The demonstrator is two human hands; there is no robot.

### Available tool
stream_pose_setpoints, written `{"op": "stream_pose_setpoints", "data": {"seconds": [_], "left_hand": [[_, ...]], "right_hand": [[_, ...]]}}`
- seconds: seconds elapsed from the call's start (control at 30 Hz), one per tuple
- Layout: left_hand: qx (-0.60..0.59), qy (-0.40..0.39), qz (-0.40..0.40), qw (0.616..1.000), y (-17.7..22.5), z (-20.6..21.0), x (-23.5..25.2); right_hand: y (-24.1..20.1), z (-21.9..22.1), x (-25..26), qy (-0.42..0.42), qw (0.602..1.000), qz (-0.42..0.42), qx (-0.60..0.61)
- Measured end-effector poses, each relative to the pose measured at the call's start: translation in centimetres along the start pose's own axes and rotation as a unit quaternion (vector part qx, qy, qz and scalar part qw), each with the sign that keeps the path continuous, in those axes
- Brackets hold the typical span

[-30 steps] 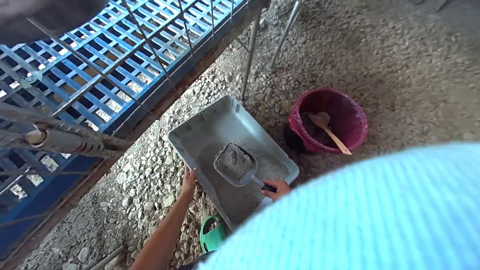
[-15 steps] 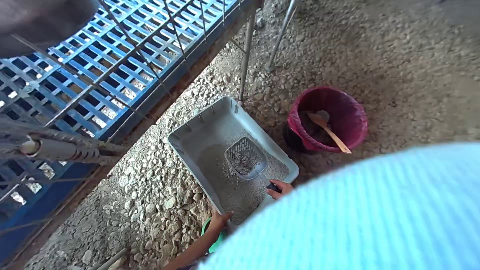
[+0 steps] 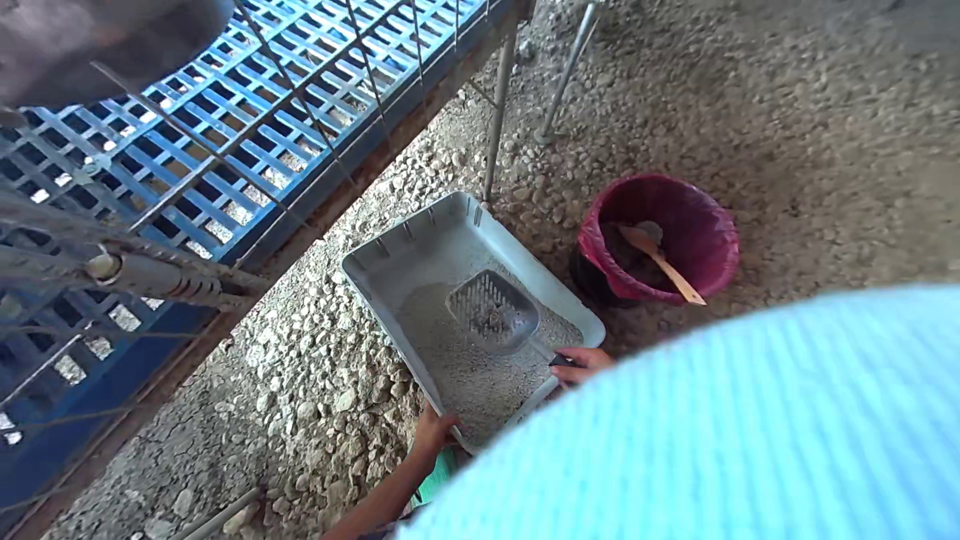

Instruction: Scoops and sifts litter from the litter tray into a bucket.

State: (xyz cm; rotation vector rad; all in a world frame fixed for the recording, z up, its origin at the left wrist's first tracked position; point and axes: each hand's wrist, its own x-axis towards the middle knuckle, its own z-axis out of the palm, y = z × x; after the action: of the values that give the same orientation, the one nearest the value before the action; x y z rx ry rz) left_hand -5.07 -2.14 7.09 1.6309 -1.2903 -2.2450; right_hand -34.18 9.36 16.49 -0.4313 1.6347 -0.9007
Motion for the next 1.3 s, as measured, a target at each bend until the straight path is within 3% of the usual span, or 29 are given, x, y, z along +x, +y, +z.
{"op": "stream_pose_setpoints", "data": {"seconds": [0.07,0.17,0.3,0.4,0.5,0.57,0.67,0.73,0.77,0.8,0.83,0.87,0.9,0.97,1.07,1.13,1.17,1.2,1.23,1.27,1.3], "left_hand": [[-0.040,0.026,0.001,0.999,-0.8,-1.0,1.7],[-0.043,0.064,-0.030,0.997,4.2,-1.8,0.0],[-0.086,0.058,-0.017,0.995,10.0,-2.8,-3.6],[-0.105,0.043,-0.024,0.993,11.1,-2.7,-4.5],[-0.112,0.002,-0.037,0.993,6.9,-2.3,-2.3],[-0.102,-0.017,-0.058,0.993,3.4,-2.0,0.1],[-0.053,-0.062,-0.020,0.997,-0.9,-2.0,2.4],[0.027,-0.106,0.011,0.994,0.5,-2.2,0.7],[0.070,-0.040,-0.112,0.990,4.6,-0.4,-1.7],[0.090,0.005,-0.167,0.982,6.5,0.8,-2.4],[0.099,0.010,-0.162,0.982,6.1,0.7,-2.0],[0.095,-0.006,-0.099,0.990,3.3,-0.2,-0.5],[0.074,-0.018,0.038,0.996,-1.6,-1.9,2.5],[-0.014,0.034,0.043,0.998,-4.3,-3.3,7.1],[-0.074,0.086,0.064,0.992,-1.7,-5.3,10.3],[-0.056,0.089,0.113,0.988,1.4,-6.4,9.9],[-0.040,0.103,0.079,0.991,5.1,-6.1,7.7],[-0.041,0.099,-0.035,0.994,10.4,-5.6,4.8],[-0.032,0.116,-0.085,0.989,13.4,-5.0,3.5],[-0.017,0.113,-0.083,0.990,13.9,-5.0,3.2],[0.002,0.093,0.003,0.996,11.6,-5.8,4.1]], "right_hand": [[-3.5,-1.9,-1.6,-0.010,0.999,-0.026,0.022],[-8.0,-5.7,-3.8,0.015,0.997,-0.066,0.041],[-12.8,-10.6,-6.6,0.137,0.984,-0.111,0.029],[-13.1,-14.3,-7.0,0.259,0.953,-0.140,-0.066],[-11.6,-17.4,-6.0,0.364,0.869,-0.055,-0.332],[-10.4,-18.2,-5.2,0.374,0.798,0.017,-0.472],[-9.2,-17.9,-4.5,0.398,0.716,0.120,-0.561],[-8.7,-17.7,-4.4,0.419,0.694,0.133,-0.571],[-9.0,-17.1,-4.7,0.422,0.695,0.135,-0.566],[-9.8,-16.1,-5.2,0.418,0.704,0.135,-0.558],[-10.2,-15.2,-5.7,0.410,0.716,0.121,-0.552],[-10.2,-14.7,-6.1,0.394,0.734,0.089,-0.546],[-9.7,-14.5,-6.3,0.363,0.756,0.046,-0.543],[-8.2,-13.6,-5.6,0.268,0.814,-0.025,-0.515],[-8.4,-7.7,-4.4,0.104,0.927,0.071,-0.352],[-6.7,-5.3,-2.6,0.010,0.962,0.155,-0.223],[-5.8,-4.5,-1.5,-0.033,0.962,0.199,-0.185],[-5.2,-3.6,-0.5,-0.063,0.954,0.240,-0.169],[-5.2,-2.5,0.1,-0.072,0.942,0.278,-0.173],[-5.6,-1.1,0.1,-0.069,0.928,0.313,-0.188],[-6.6,0.1,-0.2,-0.070,0.914,0.348,-0.194]]}}
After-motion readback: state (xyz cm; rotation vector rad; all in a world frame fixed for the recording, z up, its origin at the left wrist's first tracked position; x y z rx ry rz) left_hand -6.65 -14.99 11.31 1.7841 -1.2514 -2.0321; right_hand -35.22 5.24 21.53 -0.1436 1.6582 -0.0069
